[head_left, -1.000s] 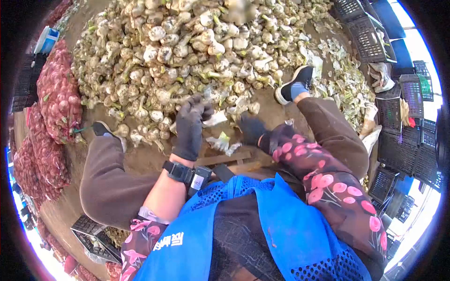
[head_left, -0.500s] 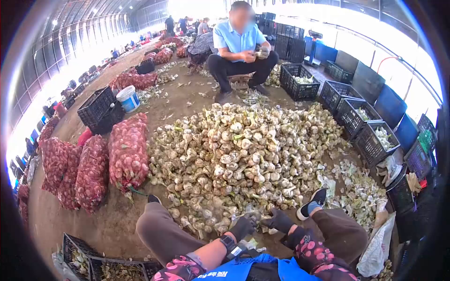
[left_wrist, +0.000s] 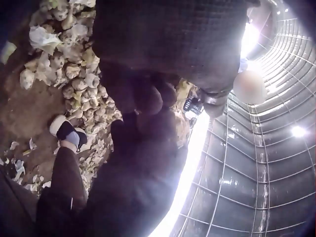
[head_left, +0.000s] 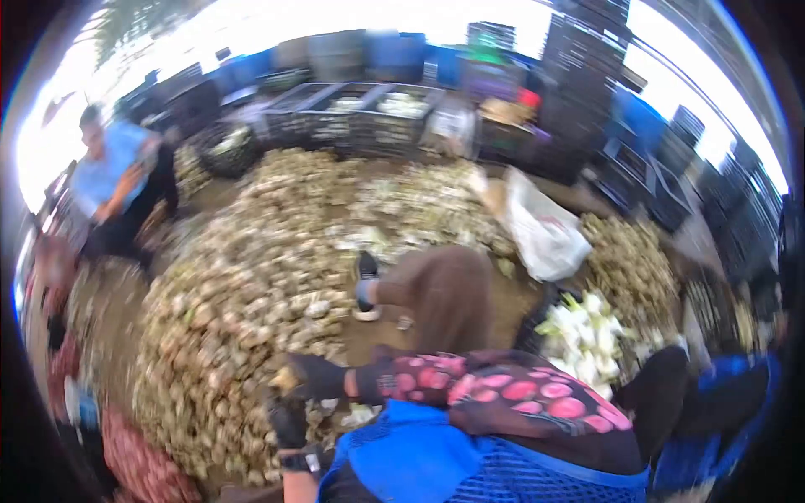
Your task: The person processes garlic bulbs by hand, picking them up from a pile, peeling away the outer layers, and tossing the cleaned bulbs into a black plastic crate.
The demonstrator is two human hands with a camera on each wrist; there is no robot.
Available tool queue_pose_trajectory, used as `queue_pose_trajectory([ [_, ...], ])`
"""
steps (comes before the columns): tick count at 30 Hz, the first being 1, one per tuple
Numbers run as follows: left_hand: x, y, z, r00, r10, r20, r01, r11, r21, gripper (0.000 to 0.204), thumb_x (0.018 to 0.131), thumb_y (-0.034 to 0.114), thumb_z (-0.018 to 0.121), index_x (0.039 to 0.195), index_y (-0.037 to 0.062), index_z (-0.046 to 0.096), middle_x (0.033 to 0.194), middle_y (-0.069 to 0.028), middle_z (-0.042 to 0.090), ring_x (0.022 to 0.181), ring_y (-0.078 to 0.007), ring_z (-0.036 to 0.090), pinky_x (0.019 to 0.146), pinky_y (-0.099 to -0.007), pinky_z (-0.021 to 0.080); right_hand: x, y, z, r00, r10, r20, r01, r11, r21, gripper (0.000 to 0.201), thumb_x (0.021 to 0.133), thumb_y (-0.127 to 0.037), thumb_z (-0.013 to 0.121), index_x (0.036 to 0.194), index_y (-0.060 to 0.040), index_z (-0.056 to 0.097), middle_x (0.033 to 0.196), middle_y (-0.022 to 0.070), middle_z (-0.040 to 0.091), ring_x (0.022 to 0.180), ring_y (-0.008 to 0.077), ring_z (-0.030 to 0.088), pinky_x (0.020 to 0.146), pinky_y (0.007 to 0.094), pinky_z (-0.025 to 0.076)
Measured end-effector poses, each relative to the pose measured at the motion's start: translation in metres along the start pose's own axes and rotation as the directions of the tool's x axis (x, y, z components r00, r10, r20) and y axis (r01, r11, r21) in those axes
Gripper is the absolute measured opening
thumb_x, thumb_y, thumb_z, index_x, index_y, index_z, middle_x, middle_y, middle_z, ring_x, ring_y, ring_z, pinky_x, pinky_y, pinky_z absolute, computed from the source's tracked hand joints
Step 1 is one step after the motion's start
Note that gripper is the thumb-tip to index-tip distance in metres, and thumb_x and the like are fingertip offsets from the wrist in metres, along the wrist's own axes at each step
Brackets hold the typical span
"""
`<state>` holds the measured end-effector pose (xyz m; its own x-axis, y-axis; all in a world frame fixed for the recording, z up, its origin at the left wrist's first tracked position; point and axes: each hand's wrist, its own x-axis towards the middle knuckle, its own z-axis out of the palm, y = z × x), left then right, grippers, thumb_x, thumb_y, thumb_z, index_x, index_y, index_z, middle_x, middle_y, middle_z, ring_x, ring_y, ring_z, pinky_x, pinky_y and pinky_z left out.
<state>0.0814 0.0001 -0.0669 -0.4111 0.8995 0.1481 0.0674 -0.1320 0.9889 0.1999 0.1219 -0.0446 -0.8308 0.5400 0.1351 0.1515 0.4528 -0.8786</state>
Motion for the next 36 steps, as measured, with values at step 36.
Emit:
queue_pose_trajectory([
  [36,0.032,0.013,0.01,0.978,-0.044,0.203,0.003,0.981,0.196,0.036,0.088,-0.001,0.053,0.124,-0.0006,0.05,0.125,-0.011,0.055,0.11,-0.0187,0.056,0.094,-0.0324,0.044,-0.018,0.015,-0.036,0.916,-0.383,-0.119,0.343,0.902,-0.263,0.073,0.065,-0.017,0.066,0.133,-0.0065,0.042,0.13,0.0194,0.047,0.118,0.0351,0.046,0.099,0.0433,0.04],
])
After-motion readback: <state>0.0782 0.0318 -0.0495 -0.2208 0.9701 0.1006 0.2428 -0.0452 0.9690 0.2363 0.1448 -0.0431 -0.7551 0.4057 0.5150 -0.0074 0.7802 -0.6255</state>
